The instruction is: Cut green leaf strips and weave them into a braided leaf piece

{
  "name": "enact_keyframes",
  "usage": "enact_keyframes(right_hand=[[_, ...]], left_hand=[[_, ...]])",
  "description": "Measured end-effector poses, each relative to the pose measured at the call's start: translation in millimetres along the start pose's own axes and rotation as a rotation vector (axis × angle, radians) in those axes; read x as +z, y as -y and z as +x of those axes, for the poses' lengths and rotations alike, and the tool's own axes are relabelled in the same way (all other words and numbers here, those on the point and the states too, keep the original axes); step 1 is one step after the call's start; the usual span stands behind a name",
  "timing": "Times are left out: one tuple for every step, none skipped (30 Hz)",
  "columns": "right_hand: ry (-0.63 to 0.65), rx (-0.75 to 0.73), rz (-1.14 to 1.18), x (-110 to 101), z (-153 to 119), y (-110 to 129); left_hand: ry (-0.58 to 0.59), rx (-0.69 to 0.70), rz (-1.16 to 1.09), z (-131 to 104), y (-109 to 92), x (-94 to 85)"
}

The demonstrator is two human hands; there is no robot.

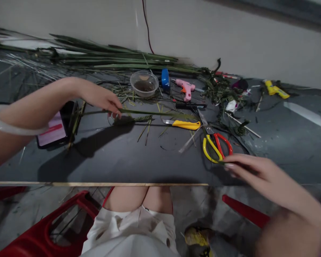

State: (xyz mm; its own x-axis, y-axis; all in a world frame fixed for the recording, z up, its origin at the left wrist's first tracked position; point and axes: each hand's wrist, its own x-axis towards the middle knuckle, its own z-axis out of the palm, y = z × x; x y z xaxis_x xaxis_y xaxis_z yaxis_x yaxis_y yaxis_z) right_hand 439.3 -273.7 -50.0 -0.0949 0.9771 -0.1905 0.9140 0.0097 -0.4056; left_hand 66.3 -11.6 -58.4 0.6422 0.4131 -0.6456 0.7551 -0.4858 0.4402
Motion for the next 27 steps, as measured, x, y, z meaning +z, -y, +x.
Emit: enact_keyframes(right_hand=[[0.134,-0.081,0.036,12,18,9],[0.255,-0.169,0.075,24,36,19],[0.345,-0.25,0.108,35,52,31],[0.383,-0.313,0.112,44,65,42],[0.413,-0.362,0.11,52,75,54],[0.432,-0.396,0.106,58,82,65],[0.447,-0.428,0.109,61,86,75],[0.464,-0.462,0.121,62,88,84],[0.479,-0.504,0.141,62,87,93],[0.496,-0.551,0.171,60,84,102],[0.512,-0.603,0.199,57,80,111],[0.527,-0.662,0.223,54,74,120],[0.547,-0.718,0.236,50,69,129],[0.563,-0.779,0.24,46,63,137],[0.571,-0.839,0.248,43,58,144],[0.567,-0.878,0.255,41,55,150],[0.553,-0.896,0.264,40,54,153],[0.527,-0.885,0.282,39,55,155],[0.487,-0.847,0.304,40,58,155],[0.432,-0.795,0.324,42,63,153],[0.371,-0.734,0.341,45,71,149],[0.302,-0.671,0.355,49,79,144],[0.234,-0.607,0.36,53,88,139],[0.188,-0.539,0.357,58,97,134],[0.157,-0.478,0.358,62,104,128],[0.147,-0.422,0.363,66,110,123],[0.147,-0.374,0.375,69,115,118]], left_hand=[[0.025,-0.006,-0.007,8,-2,-1.5],[0.02,-0.017,-0.014,15,-3,-2.3],[-0.009,-0.013,-0.007,21,-6,-2.6],[-0.039,0.001,0.015,26,-8,-2.4],[-0.079,0.019,0.045,30,-10,-1.7],[-0.117,0.05,0.085,35,-11,-0.6],[-0.157,0.083,0.129,39,-12,0.9],[-0.203,0.11,0.172,44,-12,2.6],[-0.25,0.139,0.214,49,-11,4.5],[-0.307,0.151,0.25,55,-9,6.3],[-0.345,0.154,0.271,60,-6,8.0],[-0.381,0.155,0.284,65,-3,9.6],[-0.438,0.148,0.29,67,0,11.1],[-0.504,0.14,0.286,67,2,12.7],[-0.586,0.127,0.266,64,3,14.6],[-0.683,0.109,0.229,57,1,17.1],[-0.771,0.117,0.177,46,-2,20.5],[-0.821,0.156,0.088,33,-6,25.0],[-0.825,0.21,-0.041,18,-12,30.6],[-0.773,0.259,-0.189,2,-18,37.3],[-0.653,0.319,-0.328,-14,-24,44.8],[-0.48,0.376,-0.441,-27,-29,52.7],[-0.322,0.395,-0.516,-39,-32,60.6],[-0.185,0.346,-0.532,-47,-32,68.0],[-0.081,0.315,-0.523,-52,-31,74.5],[-0.031,0.265,-0.512,-55,-27,79.7],[-0.025,0.218,-0.5,-56,-22,83.6]])
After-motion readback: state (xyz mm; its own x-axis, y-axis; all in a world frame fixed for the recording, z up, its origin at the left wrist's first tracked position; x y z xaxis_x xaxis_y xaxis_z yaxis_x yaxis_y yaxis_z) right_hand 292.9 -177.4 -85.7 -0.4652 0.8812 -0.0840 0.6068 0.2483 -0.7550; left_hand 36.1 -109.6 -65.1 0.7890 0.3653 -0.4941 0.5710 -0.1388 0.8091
